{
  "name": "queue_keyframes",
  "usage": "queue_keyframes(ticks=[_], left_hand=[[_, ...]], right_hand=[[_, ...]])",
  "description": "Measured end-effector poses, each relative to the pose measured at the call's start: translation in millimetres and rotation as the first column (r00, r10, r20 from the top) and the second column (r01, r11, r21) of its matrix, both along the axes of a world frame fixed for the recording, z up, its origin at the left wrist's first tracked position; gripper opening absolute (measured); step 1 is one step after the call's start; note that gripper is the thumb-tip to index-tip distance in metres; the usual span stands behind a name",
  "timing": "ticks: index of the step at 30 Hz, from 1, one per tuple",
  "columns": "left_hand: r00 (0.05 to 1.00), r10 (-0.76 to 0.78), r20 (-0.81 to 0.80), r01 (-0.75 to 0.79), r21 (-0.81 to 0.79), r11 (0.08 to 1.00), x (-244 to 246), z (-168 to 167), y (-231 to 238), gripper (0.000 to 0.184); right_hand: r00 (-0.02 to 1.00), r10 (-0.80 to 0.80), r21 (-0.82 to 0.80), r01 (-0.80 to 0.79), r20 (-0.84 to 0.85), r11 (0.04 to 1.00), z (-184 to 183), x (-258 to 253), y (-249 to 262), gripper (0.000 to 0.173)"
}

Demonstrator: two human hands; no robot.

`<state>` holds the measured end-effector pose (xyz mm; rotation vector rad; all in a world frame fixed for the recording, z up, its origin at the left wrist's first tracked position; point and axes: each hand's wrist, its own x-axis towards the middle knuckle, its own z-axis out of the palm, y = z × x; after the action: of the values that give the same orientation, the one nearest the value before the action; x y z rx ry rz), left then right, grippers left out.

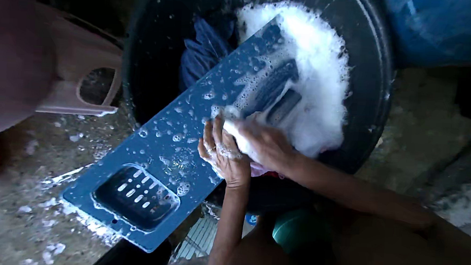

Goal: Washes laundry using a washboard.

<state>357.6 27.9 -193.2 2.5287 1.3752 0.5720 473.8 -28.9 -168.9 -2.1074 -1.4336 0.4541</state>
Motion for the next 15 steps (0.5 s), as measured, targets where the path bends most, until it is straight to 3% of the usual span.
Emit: queue_keyframes(ticks=[2, 5, 6, 8, 10, 12, 15], left_hand=[[0.999, -0.030, -0.011, 0.030, -0.011, 0.999, -2.9, -1.3, 0.1, 0.023], [0.997, -0.049, -0.054, 0.047, -0.027, 0.999, -2.0, -0.5, 0.5, 0.022], [0.998, -0.049, -0.048, 0.048, -0.027, 0.998, -0.3, 0.6, 0.5, 0.021], [0.999, -0.037, -0.014, 0.036, -0.026, 0.999, 2.5, 0.7, 2.3, 0.022], [1.000, -0.025, 0.000, 0.025, -0.019, 1.000, -2.4, -0.3, -0.6, 0.028], [0.999, -0.037, -0.013, 0.037, 0.008, 0.999, -1.7, -3.7, 1.1, 0.023], [0.997, -0.042, -0.059, 0.041, -0.021, 0.999, -3.8, -1.5, -0.8, 0.022]], right_hand=[[1.000, 0.011, -0.078, -0.011, -0.005, 0.997, -19.9, 14.6, -1.6, 0.049], [0.964, -0.242, -0.256, 0.264, 0.113, 0.930, -27.1, 77.2, 15.2, 0.045], [0.951, -0.276, -0.223, 0.301, 0.139, 0.927, -20.2, 80.0, 17.2, 0.044], [0.968, -0.209, -0.036, 0.216, 0.138, 0.976, -5.2, 50.7, 19.6, 0.042], [0.998, 0.006, 0.074, -0.010, 0.065, 0.997, -6.4, 4.4, 4.6, 0.042], [0.999, 0.033, -0.030, -0.033, 0.020, 0.999, -22.3, 12.4, -2.8, 0.045], [0.958, -0.273, -0.315, 0.286, 0.086, 0.905, -25.3, 84.1, 8.0, 0.046]])
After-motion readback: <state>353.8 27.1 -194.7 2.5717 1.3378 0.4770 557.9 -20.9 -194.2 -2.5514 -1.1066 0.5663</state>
